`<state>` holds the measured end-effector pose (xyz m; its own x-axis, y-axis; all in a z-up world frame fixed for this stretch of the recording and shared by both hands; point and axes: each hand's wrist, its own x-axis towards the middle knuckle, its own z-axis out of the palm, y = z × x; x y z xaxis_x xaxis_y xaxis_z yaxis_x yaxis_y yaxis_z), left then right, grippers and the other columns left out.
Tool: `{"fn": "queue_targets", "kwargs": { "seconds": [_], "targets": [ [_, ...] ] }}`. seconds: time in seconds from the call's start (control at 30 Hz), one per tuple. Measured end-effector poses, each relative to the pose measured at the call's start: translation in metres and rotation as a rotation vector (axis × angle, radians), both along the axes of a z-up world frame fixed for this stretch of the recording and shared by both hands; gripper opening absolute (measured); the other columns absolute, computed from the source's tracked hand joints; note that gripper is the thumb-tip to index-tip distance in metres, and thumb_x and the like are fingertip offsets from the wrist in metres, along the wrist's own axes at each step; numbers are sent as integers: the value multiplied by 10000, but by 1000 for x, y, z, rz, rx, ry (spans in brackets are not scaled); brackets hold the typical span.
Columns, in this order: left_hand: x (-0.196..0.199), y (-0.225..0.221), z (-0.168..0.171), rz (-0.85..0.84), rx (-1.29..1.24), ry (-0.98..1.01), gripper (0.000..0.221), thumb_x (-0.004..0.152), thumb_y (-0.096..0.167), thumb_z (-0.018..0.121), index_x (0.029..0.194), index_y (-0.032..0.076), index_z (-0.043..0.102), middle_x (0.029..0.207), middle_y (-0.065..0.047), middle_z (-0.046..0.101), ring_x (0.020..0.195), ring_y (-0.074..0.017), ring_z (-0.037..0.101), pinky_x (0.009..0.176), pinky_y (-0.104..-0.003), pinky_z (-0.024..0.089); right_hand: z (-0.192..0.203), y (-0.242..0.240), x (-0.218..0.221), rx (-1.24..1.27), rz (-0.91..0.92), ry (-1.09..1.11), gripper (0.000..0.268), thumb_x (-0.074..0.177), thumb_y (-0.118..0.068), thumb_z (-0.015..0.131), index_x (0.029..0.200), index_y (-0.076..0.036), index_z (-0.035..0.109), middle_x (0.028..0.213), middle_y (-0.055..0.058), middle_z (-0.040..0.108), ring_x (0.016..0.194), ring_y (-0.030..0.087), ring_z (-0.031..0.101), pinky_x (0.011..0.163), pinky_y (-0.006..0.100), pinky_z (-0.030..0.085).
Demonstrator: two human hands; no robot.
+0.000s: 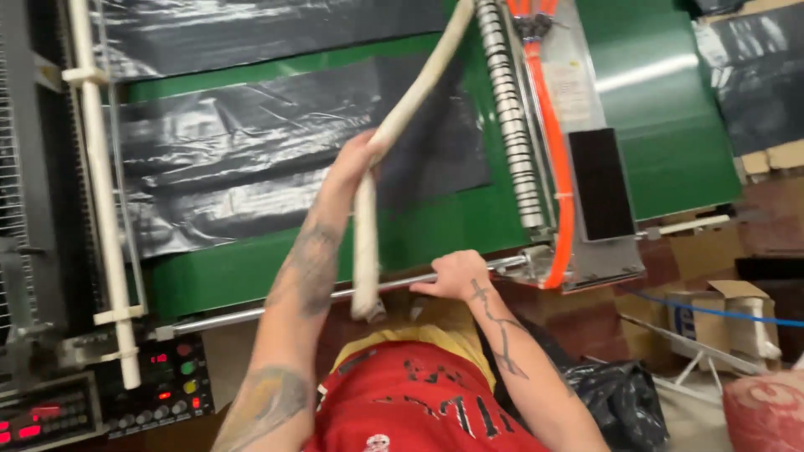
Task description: The person uses a long, flexible white tube to push and arrange black plastic-wrapped packs on a green conveyor belt. The person repeatedly nudges the packs to align them as they move along the belt.
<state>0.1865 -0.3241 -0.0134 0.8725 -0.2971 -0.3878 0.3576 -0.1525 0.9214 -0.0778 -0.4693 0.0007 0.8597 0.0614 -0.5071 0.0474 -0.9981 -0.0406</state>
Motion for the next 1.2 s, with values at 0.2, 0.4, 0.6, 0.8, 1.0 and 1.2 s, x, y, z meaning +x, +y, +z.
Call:
{"fn": "queue_targets", "kwargs": {
  "seconds": [0.2,0.4,0.6,0.8,1.0,1.2],
  "targets": [
    [-166,132,36,-151,283,-404,572,879,68,608,1426,-75,524,1464,-351,497,1355,-528,452,1163,-585,352,34,-3,24,45,81,71,899,778,-951,302,868,-177,749,875,67,776,933,275,757,806,424,581],
    [-253,157,-11,66,908,-649,555,965,302,604,1482,128,496,1029,-158,615,805,-442,681,730,-544,557,43,6,6,65,44,200,852,793,-925,365,889,-173,752,927,103,773,1001,322,742,839,449,579],
    [-210,179,-21,332,740,-370,622,943,401,599,1517,219,447,1194,-155,626,980,-493,678,888,-587,537,-32,9,83,397,-224,-82,620,914,-781,523,1125,-227,704,1203,35,703,1229,242,645,1015,422,524],
    [-196,265,-22,329,717,-518,616,969,378,584,1530,160,452,1212,-192,612,994,-516,649,880,-601,533,-58,32,117,143,-126,-356,773,916,-688,597,1483,-165,540,1542,96,498,1461,267,433,1130,535,410],
    [-179,335,-31,376,841,-523,622,934,356,622,1510,165,486,1121,-173,625,936,-473,673,825,-560,556,-59,27,114,30,-123,-191,935,804,-771,631,1516,-173,523,1607,92,448,1497,261,411,1147,488,424],
    [-120,376,-28,485,791,-688,623,932,272,675,1480,12,530,1091,-271,619,1030,-506,628,894,-533,526,-51,37,123,1,-178,-148,963,753,-748,700,1493,-150,551,1606,106,460,1488,276,432,1142,485,444]
  ]
}}
